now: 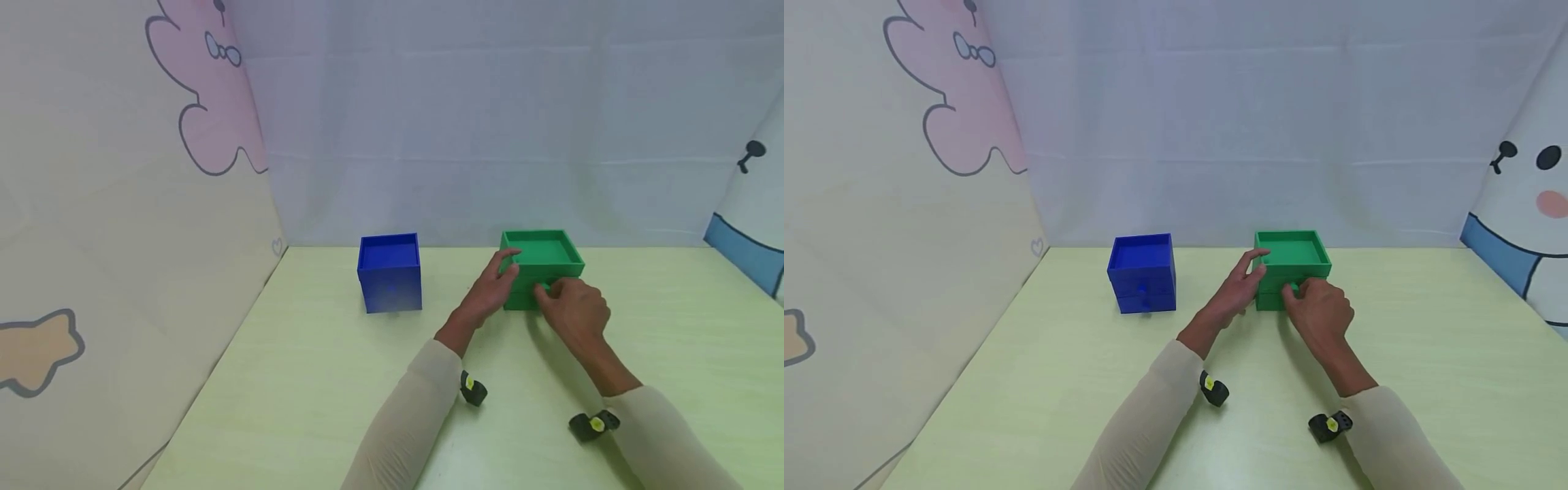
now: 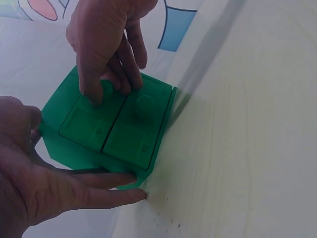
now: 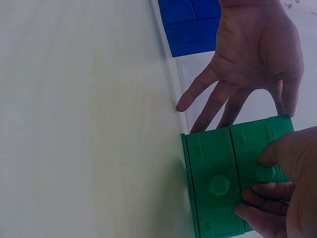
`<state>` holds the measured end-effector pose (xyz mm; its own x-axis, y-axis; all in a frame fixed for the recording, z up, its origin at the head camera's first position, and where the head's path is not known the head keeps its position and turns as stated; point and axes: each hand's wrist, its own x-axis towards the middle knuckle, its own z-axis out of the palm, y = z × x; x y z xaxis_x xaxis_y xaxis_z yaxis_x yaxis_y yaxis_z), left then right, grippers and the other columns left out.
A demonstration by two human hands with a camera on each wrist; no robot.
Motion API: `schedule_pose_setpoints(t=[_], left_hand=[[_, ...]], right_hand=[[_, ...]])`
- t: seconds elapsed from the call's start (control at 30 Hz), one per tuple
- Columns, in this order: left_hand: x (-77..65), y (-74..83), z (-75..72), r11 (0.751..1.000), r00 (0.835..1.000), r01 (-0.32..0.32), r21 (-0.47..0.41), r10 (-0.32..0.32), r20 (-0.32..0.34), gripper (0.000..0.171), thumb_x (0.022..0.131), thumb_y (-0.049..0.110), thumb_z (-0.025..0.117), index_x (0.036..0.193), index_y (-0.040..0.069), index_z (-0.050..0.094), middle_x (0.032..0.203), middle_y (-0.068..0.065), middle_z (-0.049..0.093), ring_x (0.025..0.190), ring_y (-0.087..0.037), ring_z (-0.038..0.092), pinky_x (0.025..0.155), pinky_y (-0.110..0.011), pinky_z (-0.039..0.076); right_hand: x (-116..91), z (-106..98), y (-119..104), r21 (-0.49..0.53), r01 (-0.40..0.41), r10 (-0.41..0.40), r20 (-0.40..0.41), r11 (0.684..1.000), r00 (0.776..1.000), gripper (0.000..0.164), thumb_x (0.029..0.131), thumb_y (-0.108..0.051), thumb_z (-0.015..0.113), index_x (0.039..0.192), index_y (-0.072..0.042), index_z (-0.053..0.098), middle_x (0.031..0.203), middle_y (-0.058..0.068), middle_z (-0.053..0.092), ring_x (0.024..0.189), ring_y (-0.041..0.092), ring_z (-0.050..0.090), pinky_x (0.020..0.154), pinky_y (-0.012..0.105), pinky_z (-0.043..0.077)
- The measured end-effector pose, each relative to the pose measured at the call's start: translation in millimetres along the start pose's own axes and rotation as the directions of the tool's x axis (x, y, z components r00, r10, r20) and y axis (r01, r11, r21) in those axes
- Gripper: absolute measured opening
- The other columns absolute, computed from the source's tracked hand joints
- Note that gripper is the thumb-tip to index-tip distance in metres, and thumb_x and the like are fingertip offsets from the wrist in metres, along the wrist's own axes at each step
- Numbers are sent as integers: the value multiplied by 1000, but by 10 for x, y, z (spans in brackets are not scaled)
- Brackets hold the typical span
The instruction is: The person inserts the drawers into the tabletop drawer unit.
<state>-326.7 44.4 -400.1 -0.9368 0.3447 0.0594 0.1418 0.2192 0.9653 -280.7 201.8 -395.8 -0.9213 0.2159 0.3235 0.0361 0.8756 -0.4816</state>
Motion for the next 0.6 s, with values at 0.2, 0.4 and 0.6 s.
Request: schedule_pose_setpoints(t=[0.2, 0.4, 0.6], left_hand=[[24, -57, 56, 999, 999, 31, 16, -31, 12, 36, 106, 49, 38, 142, 52, 40, 153, 8, 41, 136, -23, 45, 100, -54, 43], [-43, -145, 9, 994, 997, 36, 103, -44, 71, 48, 104, 53, 41, 150, 56, 26, 151, 2, 46, 131, -22, 51, 99, -50, 45], [-201, -188, -215, 979, 999, -24, 201, 29, -20, 50, 103, 44, 50, 150, 33, 38, 118, -2, 69, 93, -10, 68, 83, -36, 53]], right_hand=[[-31, 20, 80, 0, 16, -16, 27, 1000, 1000, 49, 95, -41, 55, 57, -11, 51, 54, 4, 49, 50, 22, 48, 40, 35, 33], [-127, 11, 144, -22, -22, 23, 44, 1000, 999, 55, 98, -52, 49, 62, -11, 54, 56, 5, 52, 50, 22, 49, 39, 36, 34], [-216, -63, 139, 11, 2, -1, -98, 1000, 995, 52, 98, -49, 52, 97, 3, 56, 84, 21, 61, 66, 37, 58, 46, 47, 40]])
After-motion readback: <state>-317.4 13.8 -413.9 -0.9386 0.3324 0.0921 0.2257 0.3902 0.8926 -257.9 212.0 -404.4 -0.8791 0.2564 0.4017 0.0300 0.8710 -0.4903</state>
